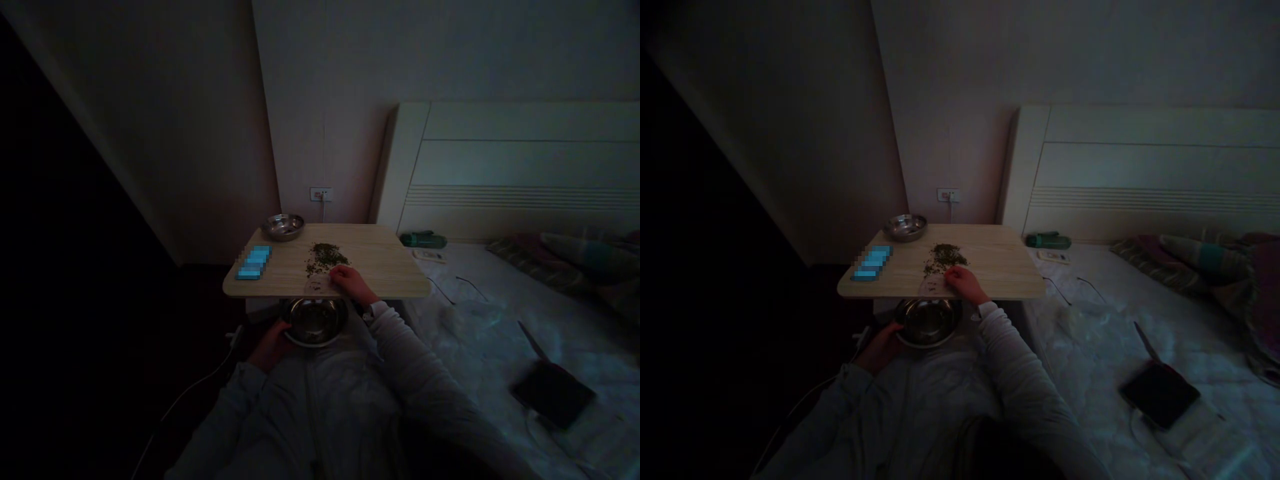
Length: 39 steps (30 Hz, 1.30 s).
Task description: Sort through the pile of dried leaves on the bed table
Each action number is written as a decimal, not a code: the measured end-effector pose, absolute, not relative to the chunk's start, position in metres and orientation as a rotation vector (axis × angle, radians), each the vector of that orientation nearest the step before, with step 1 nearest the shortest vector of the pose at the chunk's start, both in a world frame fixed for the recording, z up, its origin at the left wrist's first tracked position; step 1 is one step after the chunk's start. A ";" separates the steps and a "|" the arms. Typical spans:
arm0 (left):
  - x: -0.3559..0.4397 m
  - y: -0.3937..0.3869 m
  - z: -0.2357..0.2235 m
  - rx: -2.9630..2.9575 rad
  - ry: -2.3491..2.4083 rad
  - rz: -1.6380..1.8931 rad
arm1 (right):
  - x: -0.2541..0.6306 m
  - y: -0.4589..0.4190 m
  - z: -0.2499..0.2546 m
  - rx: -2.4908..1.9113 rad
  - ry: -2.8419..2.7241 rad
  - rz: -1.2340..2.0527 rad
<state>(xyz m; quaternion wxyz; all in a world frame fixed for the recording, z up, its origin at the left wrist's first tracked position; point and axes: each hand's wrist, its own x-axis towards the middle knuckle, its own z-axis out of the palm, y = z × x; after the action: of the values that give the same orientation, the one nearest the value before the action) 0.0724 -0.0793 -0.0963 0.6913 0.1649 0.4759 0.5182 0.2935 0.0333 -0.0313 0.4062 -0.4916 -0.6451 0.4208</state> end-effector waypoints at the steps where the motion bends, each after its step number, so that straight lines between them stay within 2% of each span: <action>1: 0.072 -0.079 -0.098 0.376 1.059 1.162 | 0.294 0.034 -0.032 -1.235 -1.615 1.071; 13: 0.072 -0.082 -0.091 0.385 1.051 1.137 | 0.294 0.044 -0.043 -1.248 -1.585 0.937; 39: 0.074 -0.081 -0.090 0.385 1.065 1.144 | 0.295 0.036 -0.034 -1.225 -1.635 1.065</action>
<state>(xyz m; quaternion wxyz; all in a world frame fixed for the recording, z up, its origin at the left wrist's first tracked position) 0.0736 -0.0814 -0.0898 0.6930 0.1725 0.4769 0.5123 0.2946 0.0359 -0.0340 0.4069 -0.4857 -0.6483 0.4223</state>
